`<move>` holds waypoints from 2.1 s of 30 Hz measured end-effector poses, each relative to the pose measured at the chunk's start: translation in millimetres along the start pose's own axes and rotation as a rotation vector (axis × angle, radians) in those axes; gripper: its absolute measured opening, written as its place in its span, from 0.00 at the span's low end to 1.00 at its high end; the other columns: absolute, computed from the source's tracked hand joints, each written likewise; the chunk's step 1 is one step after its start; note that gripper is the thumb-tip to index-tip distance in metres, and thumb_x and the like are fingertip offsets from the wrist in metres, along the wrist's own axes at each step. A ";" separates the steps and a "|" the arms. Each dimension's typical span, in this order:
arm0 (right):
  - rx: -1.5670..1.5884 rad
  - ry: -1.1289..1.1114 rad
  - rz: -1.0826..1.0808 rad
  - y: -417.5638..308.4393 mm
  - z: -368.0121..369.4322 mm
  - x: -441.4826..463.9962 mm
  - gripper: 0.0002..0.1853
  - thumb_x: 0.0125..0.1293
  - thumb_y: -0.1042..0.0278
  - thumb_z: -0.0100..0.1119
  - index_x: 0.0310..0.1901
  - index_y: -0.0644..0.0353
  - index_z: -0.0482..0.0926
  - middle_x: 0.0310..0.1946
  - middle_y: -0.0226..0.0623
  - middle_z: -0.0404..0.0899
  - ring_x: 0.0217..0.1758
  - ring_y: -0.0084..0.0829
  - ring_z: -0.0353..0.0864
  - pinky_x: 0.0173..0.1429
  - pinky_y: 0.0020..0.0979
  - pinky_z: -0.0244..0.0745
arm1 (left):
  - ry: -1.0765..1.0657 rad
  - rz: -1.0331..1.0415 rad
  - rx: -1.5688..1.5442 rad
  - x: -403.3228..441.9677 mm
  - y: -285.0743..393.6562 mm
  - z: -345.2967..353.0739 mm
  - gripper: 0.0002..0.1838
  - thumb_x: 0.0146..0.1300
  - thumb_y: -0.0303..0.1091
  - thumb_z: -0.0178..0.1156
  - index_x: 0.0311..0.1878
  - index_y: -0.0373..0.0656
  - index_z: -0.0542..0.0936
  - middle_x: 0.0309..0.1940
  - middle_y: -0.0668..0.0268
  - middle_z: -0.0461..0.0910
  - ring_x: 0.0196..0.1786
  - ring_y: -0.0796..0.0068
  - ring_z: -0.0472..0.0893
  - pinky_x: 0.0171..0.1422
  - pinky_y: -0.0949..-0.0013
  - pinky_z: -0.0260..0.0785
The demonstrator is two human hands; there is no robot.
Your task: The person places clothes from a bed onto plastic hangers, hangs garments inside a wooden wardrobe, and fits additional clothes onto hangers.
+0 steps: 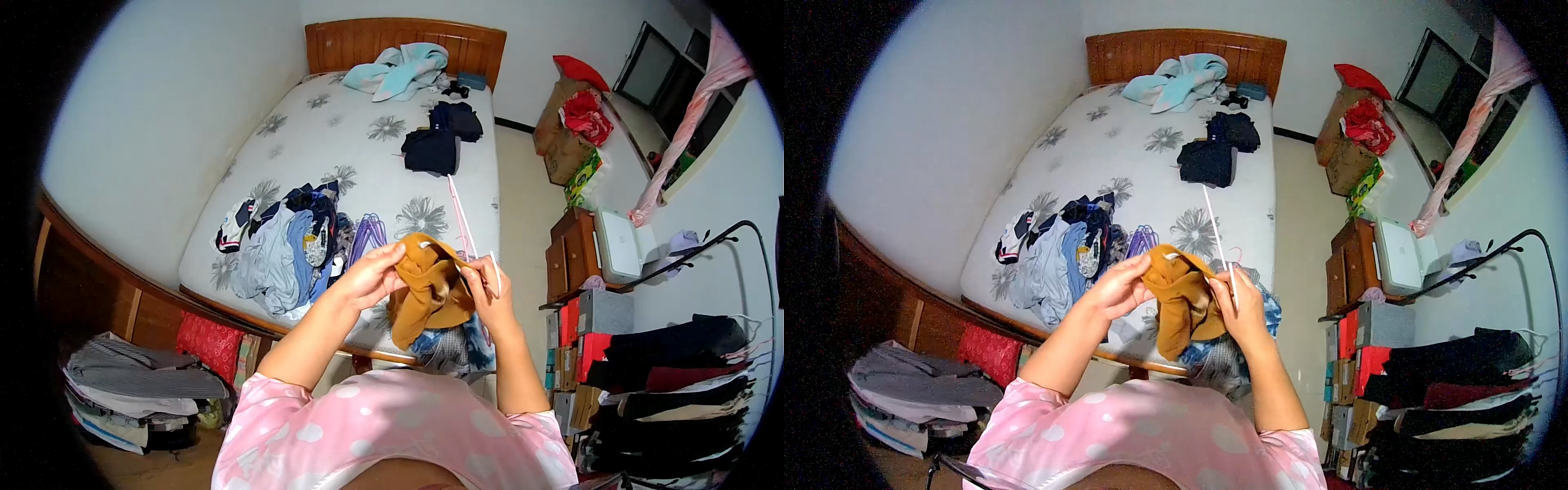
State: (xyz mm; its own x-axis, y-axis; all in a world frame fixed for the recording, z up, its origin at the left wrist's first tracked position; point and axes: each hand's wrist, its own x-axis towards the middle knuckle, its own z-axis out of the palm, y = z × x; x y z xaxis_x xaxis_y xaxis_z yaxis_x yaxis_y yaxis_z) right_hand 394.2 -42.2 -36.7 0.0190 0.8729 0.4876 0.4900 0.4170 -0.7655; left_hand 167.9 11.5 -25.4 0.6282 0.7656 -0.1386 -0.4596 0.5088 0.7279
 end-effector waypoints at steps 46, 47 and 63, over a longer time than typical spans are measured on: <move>0.636 0.048 0.408 81.8 34.9 -81.5 0.09 0.64 0.72 0.58 0.44 0.65 0.81 0.39 0.33 0.81 0.41 0.20 0.76 0.47 0.21 0.70 | 0.345 0.173 0.030 26.7 24.0 -54.7 0.16 0.70 0.40 0.50 0.52 0.39 0.74 0.46 0.63 0.79 0.48 0.68 0.80 0.54 0.64 0.73; 0.584 0.041 0.394 83.7 40.1 -82.6 0.09 0.64 0.72 0.58 0.45 0.64 0.81 0.39 0.33 0.81 0.42 0.21 0.76 0.48 0.22 0.70 | 0.353 0.173 0.045 26.5 23.3 -51.7 0.16 0.70 0.40 0.50 0.51 0.39 0.75 0.46 0.63 0.79 0.48 0.68 0.80 0.54 0.64 0.73; 0.734 0.004 0.438 39.4 65.6 -48.2 0.11 0.68 0.72 0.52 0.48 0.67 0.76 0.38 0.29 0.79 0.41 0.16 0.75 0.47 0.19 0.70 | 0.254 0.813 1.854 24.0 -7.2 -9.5 0.07 0.58 0.36 0.61 0.39 0.50 0.82 0.28 0.62 0.78 0.29 0.65 0.78 0.32 0.67 0.71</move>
State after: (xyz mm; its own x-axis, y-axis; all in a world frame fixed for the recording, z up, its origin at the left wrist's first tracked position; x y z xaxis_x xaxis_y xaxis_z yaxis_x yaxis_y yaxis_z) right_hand 355.4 -51.2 -117.9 0.0790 0.9933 0.0844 -0.2511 0.1018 -0.9626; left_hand 180.4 29.9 -40.4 0.4911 0.6731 0.5530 0.6313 -0.7124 0.3064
